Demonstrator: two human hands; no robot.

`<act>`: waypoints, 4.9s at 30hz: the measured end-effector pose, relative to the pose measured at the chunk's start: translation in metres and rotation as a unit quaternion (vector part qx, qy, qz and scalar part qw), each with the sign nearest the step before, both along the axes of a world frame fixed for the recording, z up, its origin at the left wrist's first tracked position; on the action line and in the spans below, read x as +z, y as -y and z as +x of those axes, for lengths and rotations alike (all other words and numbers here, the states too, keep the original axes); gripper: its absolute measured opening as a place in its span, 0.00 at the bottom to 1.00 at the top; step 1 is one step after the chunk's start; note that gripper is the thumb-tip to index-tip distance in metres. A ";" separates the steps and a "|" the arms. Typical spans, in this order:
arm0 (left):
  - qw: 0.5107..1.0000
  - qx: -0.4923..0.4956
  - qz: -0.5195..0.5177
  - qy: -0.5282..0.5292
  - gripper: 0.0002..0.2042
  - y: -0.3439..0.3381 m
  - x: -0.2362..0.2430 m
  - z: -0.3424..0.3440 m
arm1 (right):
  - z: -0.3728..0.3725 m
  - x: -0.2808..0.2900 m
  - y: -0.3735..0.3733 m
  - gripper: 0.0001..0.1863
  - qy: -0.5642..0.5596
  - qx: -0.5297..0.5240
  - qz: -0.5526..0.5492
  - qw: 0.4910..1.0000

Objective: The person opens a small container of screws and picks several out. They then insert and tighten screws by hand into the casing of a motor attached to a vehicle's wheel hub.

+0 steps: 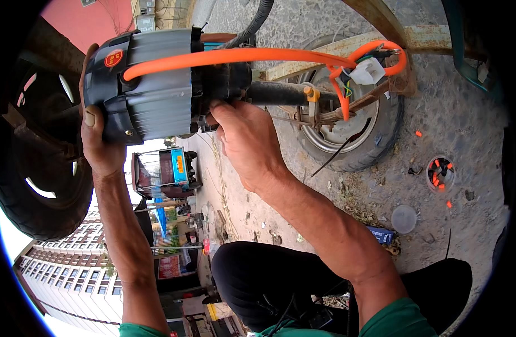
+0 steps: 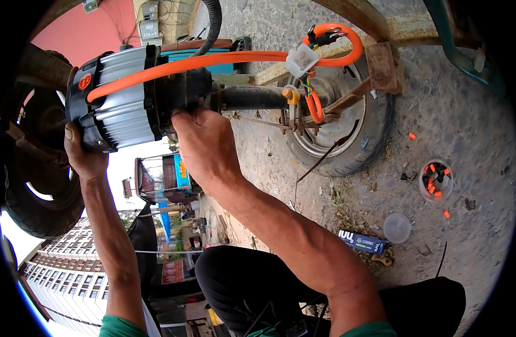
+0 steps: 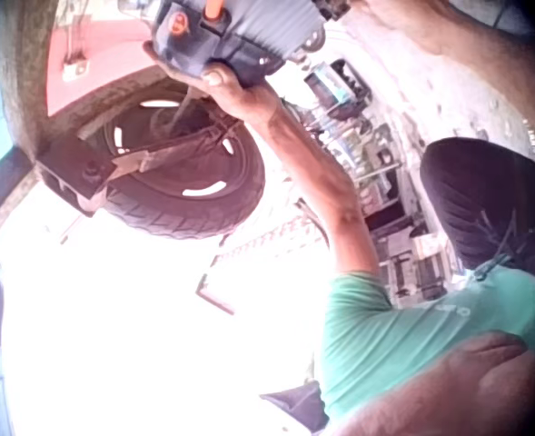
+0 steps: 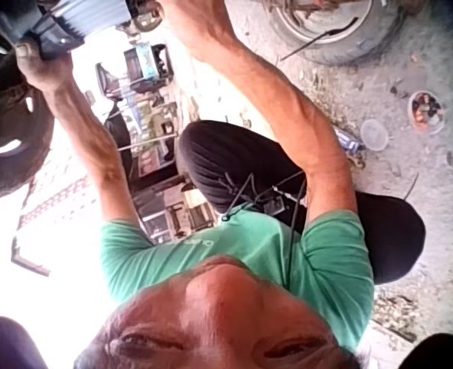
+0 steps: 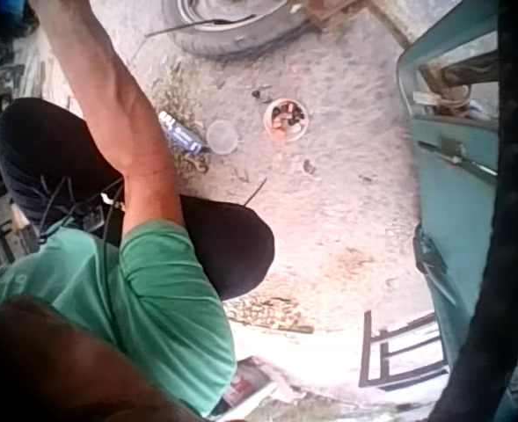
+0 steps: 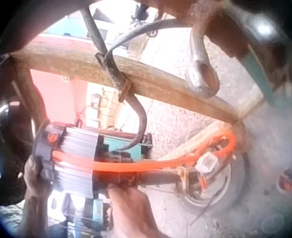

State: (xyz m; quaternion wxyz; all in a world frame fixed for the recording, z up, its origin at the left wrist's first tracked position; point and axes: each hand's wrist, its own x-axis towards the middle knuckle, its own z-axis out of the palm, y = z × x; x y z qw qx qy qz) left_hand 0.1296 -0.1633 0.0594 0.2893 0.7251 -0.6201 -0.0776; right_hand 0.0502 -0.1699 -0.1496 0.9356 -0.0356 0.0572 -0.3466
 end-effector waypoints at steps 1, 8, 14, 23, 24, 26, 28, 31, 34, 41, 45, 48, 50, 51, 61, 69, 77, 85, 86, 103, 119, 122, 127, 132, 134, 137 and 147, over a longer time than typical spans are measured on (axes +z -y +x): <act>1.000 -0.013 0.006 -0.002 0.33 0.004 -0.002 -0.004 | -0.002 0.000 0.000 0.18 -0.019 -0.004 0.002 1.000; 0.999 -0.027 -0.002 -0.024 0.32 0.004 -0.009 -0.004 | -0.005 -0.001 -0.003 0.17 -0.021 -0.024 0.014 0.999; 0.999 -0.031 -0.027 -0.017 0.26 0.009 -0.014 -0.014 | -0.007 -0.008 0.000 0.11 0.026 -0.069 -0.031 0.997; 0.997 -0.020 -0.072 -0.018 0.26 0.010 -0.018 -0.005 | -0.010 -0.010 0.008 0.15 0.004 -0.013 -0.072 0.997; 0.995 -0.023 -0.101 -0.006 0.26 0.011 -0.019 -0.001 | -0.013 -0.009 0.010 0.15 0.014 -0.004 -0.064 0.998; 0.987 -0.010 -0.160 0.015 0.25 0.009 -0.023 0.004 | -0.016 -0.006 0.009 0.15 0.030 0.028 -0.048 0.998; 0.978 -0.076 -0.186 0.052 0.21 0.006 -0.026 0.012 | -0.014 -0.008 0.009 0.14 0.032 0.034 -0.050 0.998; 0.946 -0.139 -0.243 0.164 0.18 0.001 -0.034 0.043 | -0.014 -0.003 0.006 0.14 0.018 0.034 -0.047 0.998; 0.874 -0.120 -0.295 0.366 0.20 -0.013 -0.043 0.059 | -0.012 0.004 0.000 0.14 0.012 0.009 -0.019 1.000; 0.908 0.064 -0.333 0.247 0.18 -0.070 -0.086 0.045 | -0.003 0.006 -0.017 0.13 -0.055 -0.117 0.003 0.992; 0.946 -0.012 -0.307 0.107 0.18 -0.092 -0.088 0.068 | 0.008 0.000 -0.021 0.12 -0.130 -0.236 -0.065 0.961; 0.957 -0.050 -0.281 0.054 0.17 -0.103 -0.092 0.082 | 0.011 -0.012 -0.016 0.12 -0.237 -0.377 -0.197 0.873; 0.961 -0.062 -0.267 0.037 0.17 -0.111 -0.094 0.093 | 0.018 -0.022 -0.015 0.11 -0.323 -0.474 -0.318 0.755; 0.963 -0.067 -0.260 0.028 0.17 -0.114 -0.097 0.096 | 0.018 -0.026 -0.015 0.10 -0.349 -0.476 -0.340 0.732; 0.965 -0.100 -0.241 -0.006 0.17 -0.119 -0.110 0.113 | 0.004 -0.027 -0.001 0.06 -0.448 -0.530 -0.469 0.546; 0.968 -0.116 -0.223 -0.017 0.17 -0.114 -0.116 0.115 | 0.006 -0.028 0.010 0.08 -0.419 -0.574 -0.496 0.498; 0.970 -0.119 -0.212 -0.025 0.17 -0.112 -0.118 0.118 | 0.009 -0.026 0.006 0.09 -0.423 -0.569 -0.478 0.518; 0.970 -0.126 -0.207 -0.033 0.17 -0.112 -0.118 0.119 | 0.004 -0.028 0.009 0.10 -0.430 -0.556 -0.489 0.517; 0.970 -0.126 -0.206 -0.032 0.17 -0.112 -0.118 0.119 | 0.005 -0.028 0.009 0.10 -0.429 -0.557 -0.487 0.517; 0.969 -0.132 -0.203 -0.043 0.17 -0.114 -0.120 0.123 | 0.011 -0.032 0.012 0.10 -0.403 -0.576 -0.456 0.546; 0.969 -0.134 -0.200 -0.049 0.17 -0.106 -0.125 0.117 | 0.013 -0.032 0.010 0.08 -0.387 -0.589 -0.476 0.526; 0.970 -0.133 -0.199 -0.051 0.17 -0.104 -0.125 0.116 | 0.014 -0.033 0.010 0.09 -0.400 -0.579 -0.459 0.542; 0.969 -0.133 -0.201 -0.054 0.17 -0.103 -0.125 0.115 | 0.010 -0.028 0.004 0.11 -0.427 -0.558 -0.445 0.555; 0.968 -0.135 -0.204 -0.057 0.17 -0.102 -0.126 0.116 | 0.009 -0.028 0.006 0.12 -0.423 -0.553 -0.428 0.576; 0.968 -0.135 -0.203 -0.056 0.17 -0.102 -0.126 0.116 | 0.009 -0.030 0.011 0.12 -0.410 -0.569 -0.445 0.557; 0.968 -0.135 -0.204 -0.055 0.17 -0.103 -0.126 0.117 | 0.008 -0.029 0.012 0.11 -0.426 -0.580 -0.467 0.515; 0.969 -0.135 -0.201 -0.057 0.17 -0.104 -0.126 0.119 | 0.010 -0.028 0.010 0.08 -0.412 -0.591 -0.495 0.487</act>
